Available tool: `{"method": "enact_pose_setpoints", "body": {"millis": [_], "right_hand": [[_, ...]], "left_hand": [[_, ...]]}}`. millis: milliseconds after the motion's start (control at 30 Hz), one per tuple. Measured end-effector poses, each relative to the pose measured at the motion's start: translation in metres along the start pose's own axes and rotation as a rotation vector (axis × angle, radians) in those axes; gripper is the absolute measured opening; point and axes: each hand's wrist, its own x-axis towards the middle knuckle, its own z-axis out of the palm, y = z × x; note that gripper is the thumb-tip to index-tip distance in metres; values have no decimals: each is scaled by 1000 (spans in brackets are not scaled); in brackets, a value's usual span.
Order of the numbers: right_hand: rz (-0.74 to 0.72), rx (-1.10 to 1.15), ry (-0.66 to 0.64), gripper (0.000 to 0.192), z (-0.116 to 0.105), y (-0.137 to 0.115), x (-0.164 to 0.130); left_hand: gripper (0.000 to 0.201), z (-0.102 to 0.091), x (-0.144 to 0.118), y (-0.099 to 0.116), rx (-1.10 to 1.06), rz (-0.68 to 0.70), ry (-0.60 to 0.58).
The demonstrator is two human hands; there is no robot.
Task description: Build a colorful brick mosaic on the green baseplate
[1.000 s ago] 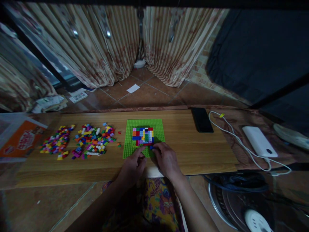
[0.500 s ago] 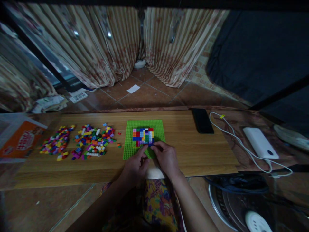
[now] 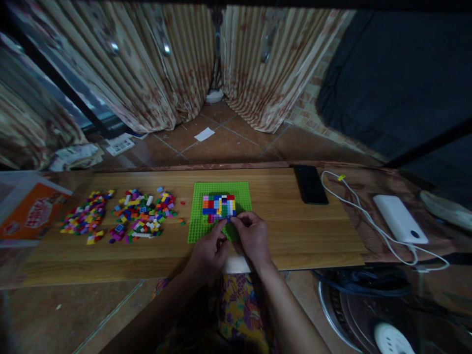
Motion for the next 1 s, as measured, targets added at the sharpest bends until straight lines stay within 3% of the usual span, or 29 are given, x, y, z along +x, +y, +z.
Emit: {"method": "enact_pose_setpoints", "body": {"millis": [233,433,767,1000], "right_hand": [[150,75,-90,34,-2,-8,6],[178,129,-111,33,-1,-11,6],[124,212,-101,50,-14,-7,3],[-46,2,-33,40,-17,-3,-7]], "left_hand": [[59,4,0,-1,59,-3,9],[58,4,0,0,103,-1,13],[65,-10,-5,6,101,-15,-18],[61,-11,-8,8,102,14,21]]}}
